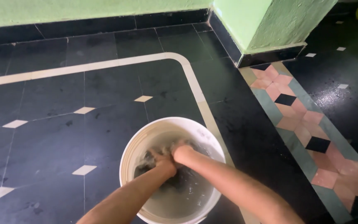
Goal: Cleaning and mopping the floor using a wet cloth and a bucket of water.
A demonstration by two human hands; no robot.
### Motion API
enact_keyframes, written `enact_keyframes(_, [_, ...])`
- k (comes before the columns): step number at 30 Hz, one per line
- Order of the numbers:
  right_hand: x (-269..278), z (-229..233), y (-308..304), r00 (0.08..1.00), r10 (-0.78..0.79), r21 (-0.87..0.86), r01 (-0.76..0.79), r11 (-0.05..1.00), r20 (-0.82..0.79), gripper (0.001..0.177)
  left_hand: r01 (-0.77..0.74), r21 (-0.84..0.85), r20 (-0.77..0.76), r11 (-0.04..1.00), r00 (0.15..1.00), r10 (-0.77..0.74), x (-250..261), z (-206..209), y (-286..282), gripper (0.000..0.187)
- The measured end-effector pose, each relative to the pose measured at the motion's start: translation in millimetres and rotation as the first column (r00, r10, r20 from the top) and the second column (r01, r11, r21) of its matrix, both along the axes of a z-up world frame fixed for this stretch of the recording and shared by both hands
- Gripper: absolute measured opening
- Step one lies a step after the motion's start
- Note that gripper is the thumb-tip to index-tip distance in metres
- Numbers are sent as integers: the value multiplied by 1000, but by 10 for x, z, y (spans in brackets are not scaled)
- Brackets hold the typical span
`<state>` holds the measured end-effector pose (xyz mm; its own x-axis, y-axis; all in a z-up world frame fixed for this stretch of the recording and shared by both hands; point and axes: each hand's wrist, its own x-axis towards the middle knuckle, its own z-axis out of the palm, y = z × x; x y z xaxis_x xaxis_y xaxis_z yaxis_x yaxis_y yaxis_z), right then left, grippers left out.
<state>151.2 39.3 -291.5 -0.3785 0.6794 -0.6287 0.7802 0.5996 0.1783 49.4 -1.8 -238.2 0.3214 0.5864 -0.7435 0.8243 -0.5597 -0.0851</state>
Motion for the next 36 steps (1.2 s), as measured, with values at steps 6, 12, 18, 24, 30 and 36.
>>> enact_keyframes(6, [124,169,57,938,-308,-28,307,951,-157,57,-8,101,351,995,936,-28,-203,-635,410,44])
enact_keyframes(12, [189,1734,-299,671,-213,35,335,942,-710,77,-224,75,840,972,539,59,-538,872,329,29])
enact_keyframes(18, [153,3662,-832,385,-199,-23,416,909,-901,68,-239,233,960,943,210,-185,-726,2549,74,23])
enact_keyframes(24, [98,4370,-1017,152,-1,66,435,898,-988,74,-351,114,988,929,-56,-142,-753,3691,-217,24])
enact_keyframes(30, [29,4054,-946,176,-64,36,513,858,-982,64,-257,128,991,958,7,-131,-752,3223,95,33])
enact_keyframes(36, [227,2221,-430,514,-179,37,382,923,-839,63,-84,268,854,960,482,-196,-754,1923,264,48])
